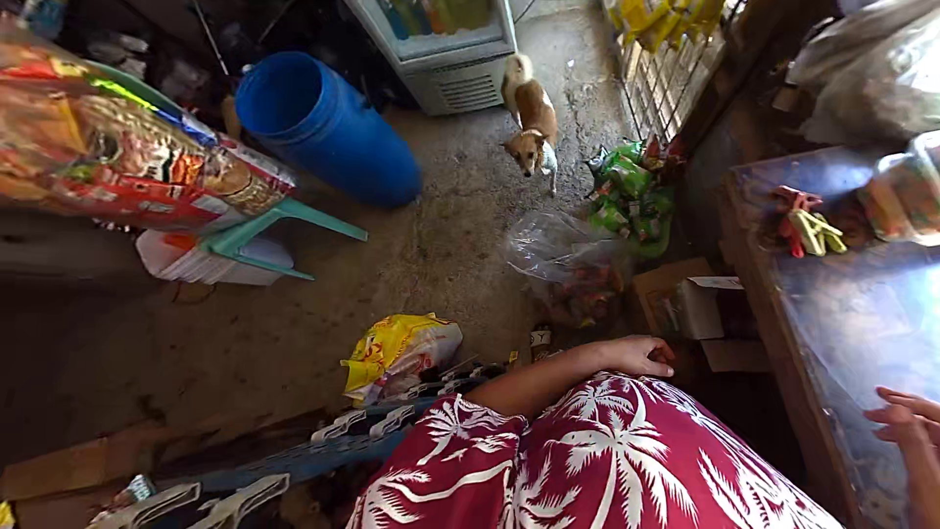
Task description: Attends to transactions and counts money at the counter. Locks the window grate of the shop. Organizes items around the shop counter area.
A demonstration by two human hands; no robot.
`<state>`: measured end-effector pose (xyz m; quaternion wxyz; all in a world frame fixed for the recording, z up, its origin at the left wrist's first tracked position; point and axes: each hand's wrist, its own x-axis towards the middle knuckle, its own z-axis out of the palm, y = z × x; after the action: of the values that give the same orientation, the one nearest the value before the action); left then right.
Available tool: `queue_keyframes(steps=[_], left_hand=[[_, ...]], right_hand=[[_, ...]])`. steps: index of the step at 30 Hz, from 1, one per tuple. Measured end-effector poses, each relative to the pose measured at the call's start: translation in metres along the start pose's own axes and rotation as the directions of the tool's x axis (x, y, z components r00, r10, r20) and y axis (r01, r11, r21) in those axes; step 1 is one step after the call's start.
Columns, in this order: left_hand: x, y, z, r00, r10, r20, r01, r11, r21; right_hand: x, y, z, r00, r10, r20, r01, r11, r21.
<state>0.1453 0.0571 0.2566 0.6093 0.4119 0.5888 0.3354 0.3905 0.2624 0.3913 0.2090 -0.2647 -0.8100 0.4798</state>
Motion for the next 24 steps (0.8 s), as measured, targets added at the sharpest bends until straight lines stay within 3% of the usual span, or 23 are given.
queue_keyframes(steps=[4,8,10,12,15,18,24], left_hand=[[-0.039,-0.082,-0.045,0.977,-0.209,-0.050,0.212,0.976,0.053],[-0.100,-0.181,-0.094,0.874,-0.475,-0.102,0.486,0.852,0.194],[-0.136,-0.218,-0.120,0.792,-0.594,-0.141,0.610,0.782,0.127],[-0.173,-0.246,-0.142,0.699,-0.687,-0.199,0.682,0.724,-0.105],[-0.217,-0.274,-0.165,0.520,-0.786,-0.335,0.580,0.612,-0.538],[-0.243,-0.294,-0.177,0.389,-0.806,-0.445,0.503,0.591,-0.631],[-0.246,-0.307,-0.150,0.357,-0.829,-0.430,0.353,0.546,-0.759]], right_hand=[[0.022,-0.011,0.101,0.989,-0.038,0.144,0.028,0.997,0.075],[0.045,-0.033,0.200,0.949,-0.074,0.308,0.053,0.996,0.076],[0.055,-0.036,0.239,0.905,-0.076,0.419,0.071,0.997,0.029],[0.063,-0.038,0.269,0.850,-0.059,0.523,0.080,0.997,-0.017],[0.077,-0.042,0.298,0.782,-0.041,0.622,0.115,0.990,-0.079],[0.094,-0.050,0.312,0.737,0.006,0.676,0.152,0.973,-0.174],[0.124,-0.039,0.326,0.597,0.035,0.802,0.311,0.911,-0.272]])
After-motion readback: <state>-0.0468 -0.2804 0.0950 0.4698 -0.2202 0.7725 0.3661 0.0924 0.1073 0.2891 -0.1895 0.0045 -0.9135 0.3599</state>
